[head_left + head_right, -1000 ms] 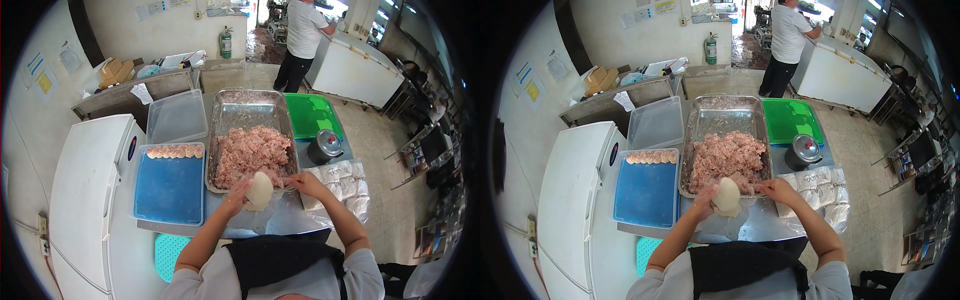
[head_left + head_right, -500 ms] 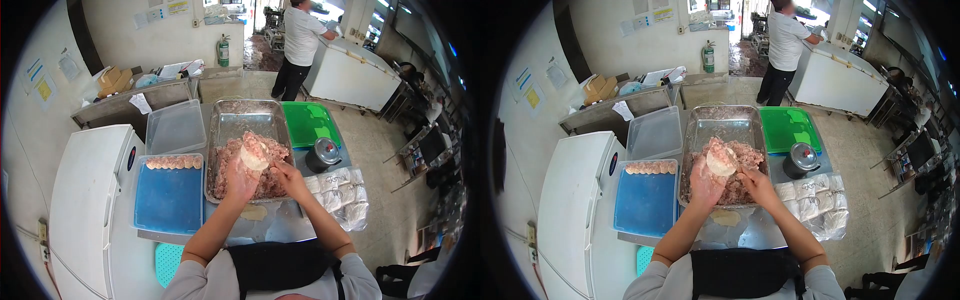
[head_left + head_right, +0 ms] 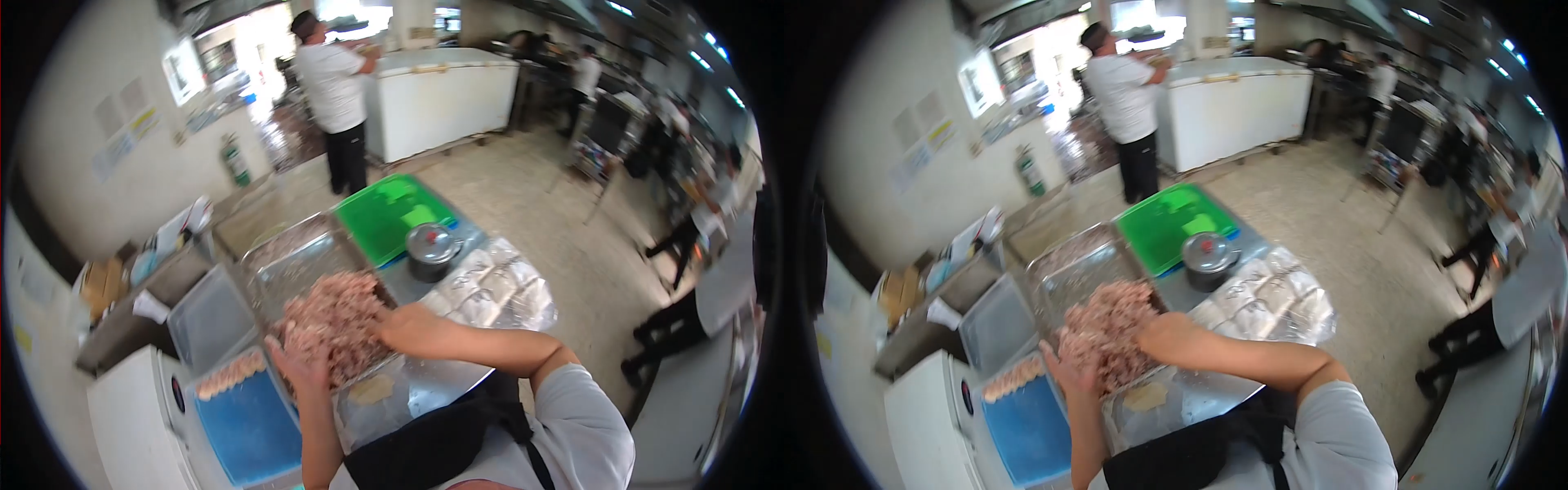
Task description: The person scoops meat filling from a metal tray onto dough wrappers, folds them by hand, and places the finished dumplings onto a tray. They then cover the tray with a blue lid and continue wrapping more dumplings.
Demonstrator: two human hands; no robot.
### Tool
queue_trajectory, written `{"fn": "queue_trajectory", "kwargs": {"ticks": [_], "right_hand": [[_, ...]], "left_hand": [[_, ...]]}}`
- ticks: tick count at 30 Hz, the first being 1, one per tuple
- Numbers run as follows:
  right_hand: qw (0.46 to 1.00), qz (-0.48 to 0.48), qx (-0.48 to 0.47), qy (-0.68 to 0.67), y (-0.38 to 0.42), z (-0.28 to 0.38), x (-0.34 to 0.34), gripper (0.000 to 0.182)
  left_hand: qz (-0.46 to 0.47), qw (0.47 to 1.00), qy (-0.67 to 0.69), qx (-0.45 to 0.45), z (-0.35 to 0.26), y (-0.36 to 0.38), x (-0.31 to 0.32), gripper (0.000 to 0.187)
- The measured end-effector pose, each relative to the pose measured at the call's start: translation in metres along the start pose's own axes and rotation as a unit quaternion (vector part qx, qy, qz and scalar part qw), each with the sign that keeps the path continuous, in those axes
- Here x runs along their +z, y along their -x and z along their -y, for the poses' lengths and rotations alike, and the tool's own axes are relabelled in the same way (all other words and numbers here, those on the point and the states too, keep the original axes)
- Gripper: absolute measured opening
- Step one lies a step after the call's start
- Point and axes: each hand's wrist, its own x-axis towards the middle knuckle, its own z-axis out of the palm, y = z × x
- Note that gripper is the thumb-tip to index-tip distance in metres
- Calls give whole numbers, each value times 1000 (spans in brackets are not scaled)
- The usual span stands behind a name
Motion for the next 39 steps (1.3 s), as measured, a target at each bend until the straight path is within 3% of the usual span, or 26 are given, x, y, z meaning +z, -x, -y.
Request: {"fn": "queue_trajectory", "kwargs": {"ticks": [1,4,6,7,8,9,10,11,12,14,15,16,18,19,23,25,26,28,29,30,32,33,36,37,38,39], "right_hand": [[1000,-9,28,5,2,3,3,21],[996,-41,-13,-75,9,3,15,20],[984,-44,23,-174,13,-8,14,22],[984,-48,24,-172,18,-15,11,22],[961,-76,23,-264,27,-23,7,28],[930,-102,22,-353,36,-30,3,35],[930,-106,22,-352,44,-34,0,35],[927,-74,51,-364,51,-37,-2,36],[922,-40,80,-376,58,-38,-5,37],[924,-11,77,-374,68,-37,-23,36],[926,19,74,-370,72,-36,-29,36],[926,21,72,-371,76,-35,-30,36],[936,-11,62,-347,81,-31,-29,34],[935,-9,60,-349,80,-27,-24,34],[928,-26,23,-372,74,-30,4,33],[929,-12,15,-371,67,-45,11,33],[955,-38,16,-294,63,-54,12,33],[974,-64,13,-215,59,-50,5,32],[976,-134,42,-165,60,-34,-7,32],[970,-201,69,-116,59,-21,-11,32],[973,-187,28,-134,50,-26,24,32],[972,-165,42,-164,43,-38,53,30],[973,-106,103,-175,40,-59,75,26],[981,-18,126,-147,45,-64,74,26],[979,70,149,-117,49,-68,73,27],[980,70,149,-116,52,-73,66,27]], "left_hand": [[18,1000,-10,-22,2,-2,2,67],[10,999,-16,-28,0,-9,-3,71],[34,999,18,-29,2,-14,1,52],[2,999,-5,-32,3,-7,6,44],[6,999,-8,-32,9,-4,9,44],[97,989,-107,-29,14,-1,11,47],[186,961,-205,-25,18,4,16,53],[227,936,-262,-61,15,13,20,71],[227,935,-264,-62,14,18,28,71],[329,788,-517,53,16,22,42,86],[353,698,-587,211,22,11,43,79],[350,699,-587,212,20,10,40,79],[396,639,-641,154,15,10,48,60],[357,663,-655,66,12,22,64,40],[394,675,-624,22,9,8,46,36],[417,604,-677,49,10,1,41,36],[416,604,-678,48,12,0,38,36],[229,702,-674,27,19,-7,32,46],[164,747,-644,28,26,-43,-10,57],[157,749,-643,31,28,-59,-29,57],[178,783,-593,56,27,-69,-51,62],[216,734,-643,20,16,-26,5,59],[227,745,-626,-39,16,-53,-45,58],[194,762,-615,-61,6,-2,10,59],[195,759,-618,-62,1,-4,7,59],[257,740,-622,24,-4,-5,5,60]]}}
